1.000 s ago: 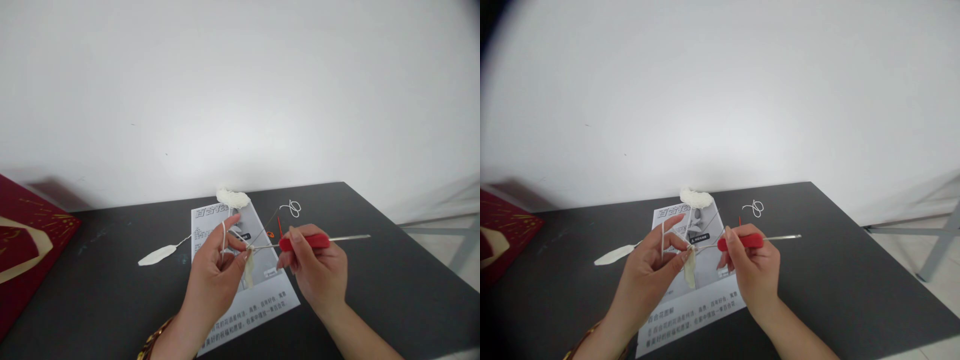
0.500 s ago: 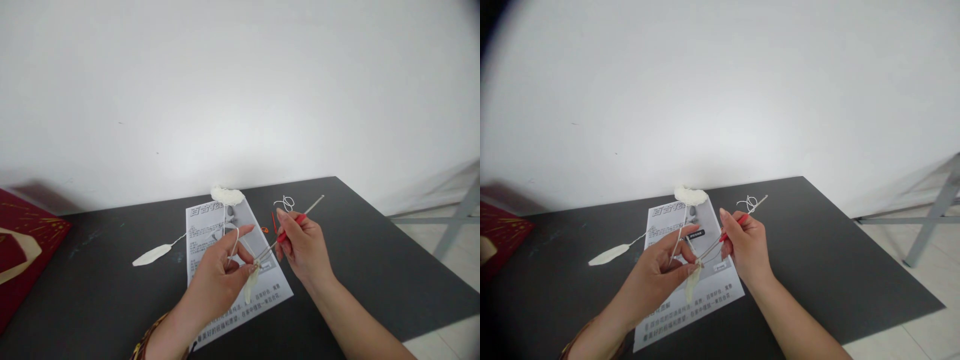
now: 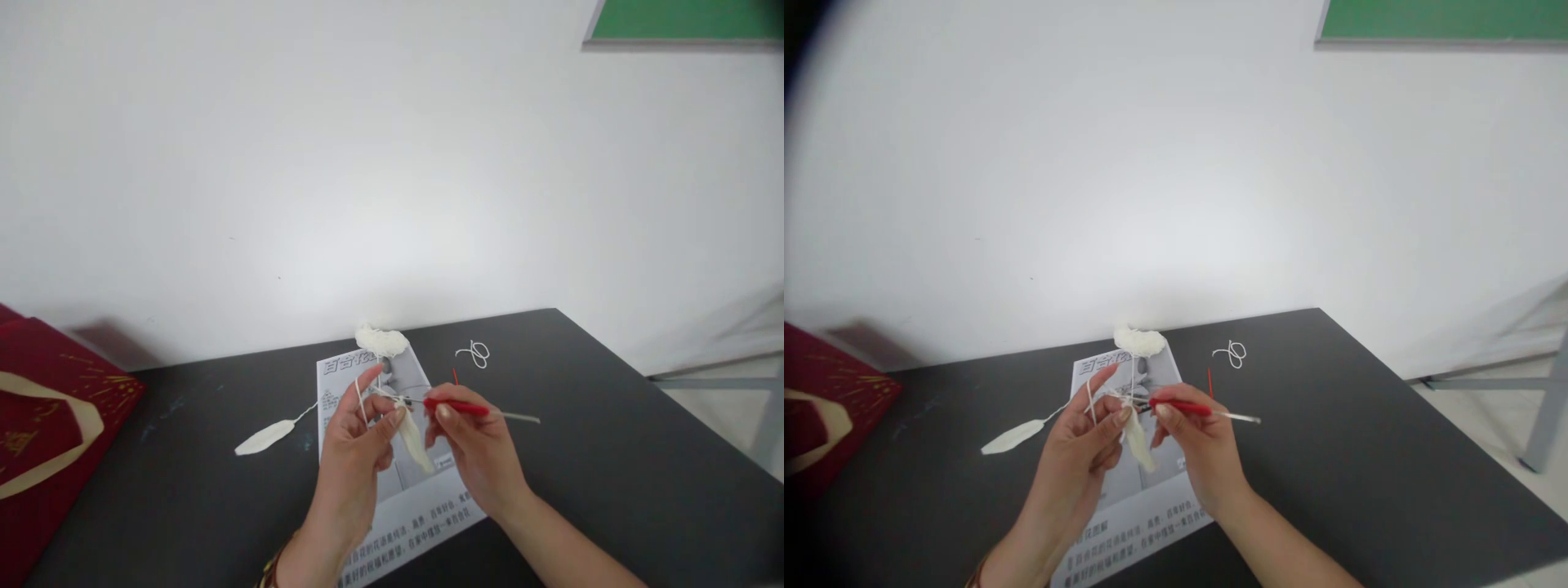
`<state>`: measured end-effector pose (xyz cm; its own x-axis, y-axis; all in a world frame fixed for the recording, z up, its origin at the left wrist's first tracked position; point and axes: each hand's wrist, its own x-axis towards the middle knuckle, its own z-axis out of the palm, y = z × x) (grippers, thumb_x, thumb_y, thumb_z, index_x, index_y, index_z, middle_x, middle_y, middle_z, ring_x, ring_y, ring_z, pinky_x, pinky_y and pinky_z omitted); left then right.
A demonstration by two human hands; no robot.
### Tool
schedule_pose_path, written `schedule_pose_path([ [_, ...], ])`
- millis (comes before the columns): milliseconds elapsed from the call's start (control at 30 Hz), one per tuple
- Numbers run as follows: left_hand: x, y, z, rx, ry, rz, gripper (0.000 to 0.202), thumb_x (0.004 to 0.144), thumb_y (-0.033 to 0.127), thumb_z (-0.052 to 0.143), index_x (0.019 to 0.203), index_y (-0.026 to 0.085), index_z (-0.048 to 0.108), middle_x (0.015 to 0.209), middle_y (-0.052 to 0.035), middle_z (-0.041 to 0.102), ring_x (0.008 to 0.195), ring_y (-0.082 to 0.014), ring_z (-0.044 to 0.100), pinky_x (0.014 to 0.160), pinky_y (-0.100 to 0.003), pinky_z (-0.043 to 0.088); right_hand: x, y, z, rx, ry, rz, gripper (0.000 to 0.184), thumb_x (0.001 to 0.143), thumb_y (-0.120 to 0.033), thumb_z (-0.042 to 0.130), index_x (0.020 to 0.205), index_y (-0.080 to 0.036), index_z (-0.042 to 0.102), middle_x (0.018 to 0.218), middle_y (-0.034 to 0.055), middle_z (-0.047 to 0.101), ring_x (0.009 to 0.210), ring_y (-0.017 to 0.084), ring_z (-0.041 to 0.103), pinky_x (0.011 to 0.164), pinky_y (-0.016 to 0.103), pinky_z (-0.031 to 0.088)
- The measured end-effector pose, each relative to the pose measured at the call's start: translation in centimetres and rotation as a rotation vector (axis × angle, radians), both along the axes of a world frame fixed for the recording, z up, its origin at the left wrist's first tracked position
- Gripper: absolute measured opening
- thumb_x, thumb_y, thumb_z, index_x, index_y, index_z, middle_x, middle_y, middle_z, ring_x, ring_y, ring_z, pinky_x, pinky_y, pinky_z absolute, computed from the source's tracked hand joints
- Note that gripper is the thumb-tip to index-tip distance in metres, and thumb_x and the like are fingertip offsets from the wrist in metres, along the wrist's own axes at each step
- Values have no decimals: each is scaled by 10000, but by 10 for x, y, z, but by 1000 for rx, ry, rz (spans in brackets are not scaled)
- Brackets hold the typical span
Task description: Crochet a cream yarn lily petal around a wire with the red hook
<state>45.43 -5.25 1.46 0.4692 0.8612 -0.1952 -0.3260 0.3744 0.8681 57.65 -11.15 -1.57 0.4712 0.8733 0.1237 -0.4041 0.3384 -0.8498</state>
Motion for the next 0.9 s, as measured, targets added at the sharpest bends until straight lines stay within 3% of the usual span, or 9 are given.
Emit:
schedule_pose_path([
  [100, 4, -6, -5, 5, -20, 8, 496, 745, 211, 703, 1202, 237, 512, 713, 65, 488, 438, -7, 271, 390, -155, 187, -7, 0, -4, -2, -213, -38, 113, 747, -213, 725, 856, -233, 746, 866, 18, 666, 747, 132, 617, 654, 225, 499],
  [200, 6, -8, -9, 62, 27, 38, 517, 735, 214, 707, 1208, 227, 497, 721, 61, 504, 436, -9, 283, 389, -156, 187, -9, 2, -7, -56, -243, -40, 133, 729, -186, 739, 843, -252, 755, 894, 22, 685, 852, 169, 624, 756, 262, 488],
  [333, 8, -8, -11, 98, 72, 39, 590, 734, 213, 703, 1265, 234, 448, 724, 59, 518, 423, -7, 281, 394, -159, 179, -7, 4, -12, -65, -203, -54, 137, 697, -163, 762, 800, -253, 758, 843, 16, 698, 818, 177, 632, 752, 284, 488],
  [467, 9, -9, -8, 68, 71, 7, 511, 752, 264, 689, 1217, 206, 485, 759, 40, 533, 413, -1, 269, 388, -169, 167, -4, 4, -15, -30, -146, -109, 140, 668, -136, 777, 752, -247, 758, 839, 7, 698, 818, 168, 629, 760, 274, 485],
  [733, 13, -8, 5, 169, 56, 7, 526, 698, 212, 737, 1183, 265, 539, 754, 55, 554, 428, 7, 348, 392, -143, 211, -4, 2, 0, -16, 167, -27, 140, 606, -136, 811, 712, -207, 753, 741, -12, 666, 672, 112, 602, 597, 206, 469],
  [900, 14, -9, 11, 185, 49, -26, 729, 716, 182, 723, 1354, 301, 391, 711, 62, 576, 426, -9, 404, 400, -139, 251, -4, 0, 5, -45, 175, 9, 126, 620, -148, 808, 720, -198, 748, 708, -2, 661, 622, 125, 604, 562, 229, 490],
])
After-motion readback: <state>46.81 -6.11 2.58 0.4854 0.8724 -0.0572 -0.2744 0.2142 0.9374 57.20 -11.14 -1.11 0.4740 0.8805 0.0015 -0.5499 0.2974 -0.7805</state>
